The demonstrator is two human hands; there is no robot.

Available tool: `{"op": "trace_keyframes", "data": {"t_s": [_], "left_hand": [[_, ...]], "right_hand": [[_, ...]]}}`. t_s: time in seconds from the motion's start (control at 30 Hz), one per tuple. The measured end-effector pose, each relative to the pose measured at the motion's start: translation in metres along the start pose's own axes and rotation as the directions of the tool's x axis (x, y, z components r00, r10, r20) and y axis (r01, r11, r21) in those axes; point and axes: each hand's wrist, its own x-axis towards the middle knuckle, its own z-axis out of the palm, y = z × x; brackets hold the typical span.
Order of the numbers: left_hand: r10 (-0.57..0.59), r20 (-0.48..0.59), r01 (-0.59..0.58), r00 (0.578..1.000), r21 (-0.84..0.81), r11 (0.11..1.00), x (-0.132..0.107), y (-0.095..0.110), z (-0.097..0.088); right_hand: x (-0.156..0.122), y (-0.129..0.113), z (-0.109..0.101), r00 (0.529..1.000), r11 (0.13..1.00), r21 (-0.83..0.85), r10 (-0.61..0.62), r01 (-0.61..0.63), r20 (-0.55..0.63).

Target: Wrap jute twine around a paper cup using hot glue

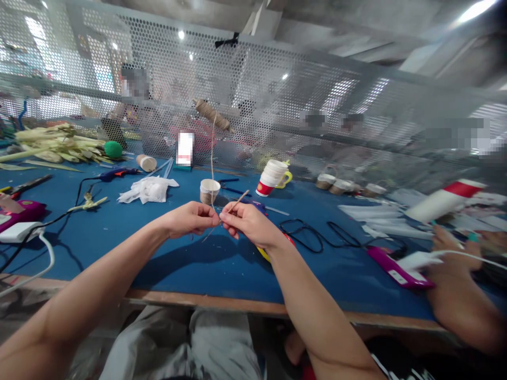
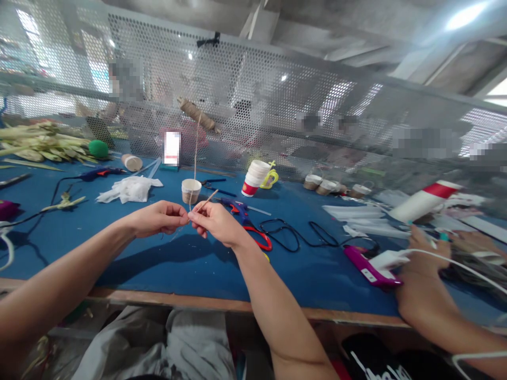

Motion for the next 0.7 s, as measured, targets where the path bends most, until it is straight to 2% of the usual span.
{"op": "trace_keyframes", "data": {"t_s": [0.2, 0.43, 0.7], "left_hand": [[-0.024, 0.044, 0.026, 0.999, -0.046, 0.999, -0.002, 0.0034, 0.0015], [0.035, -0.066, -0.03, 0.997, 0.076, 0.997, 0.0005, 0.0005, 0.0027], [0.05, 0.018, -0.053, 0.999, 0.221, 0.974, -0.002, 0.0008, -0.0038]], "right_hand": [[-0.0016, -0.0016, -0.0015, 0.998, 1.0, 0.017, 0.0, -0.001, 0.066], [0.002, 0.0024, -0.0006, 1.0, 0.994, -0.11, -0.001, -0.003, -0.03], [-0.0013, -0.0012, -0.0019, 0.999, 0.998, -0.056, 0.02, -0.018, 0.043]]}}
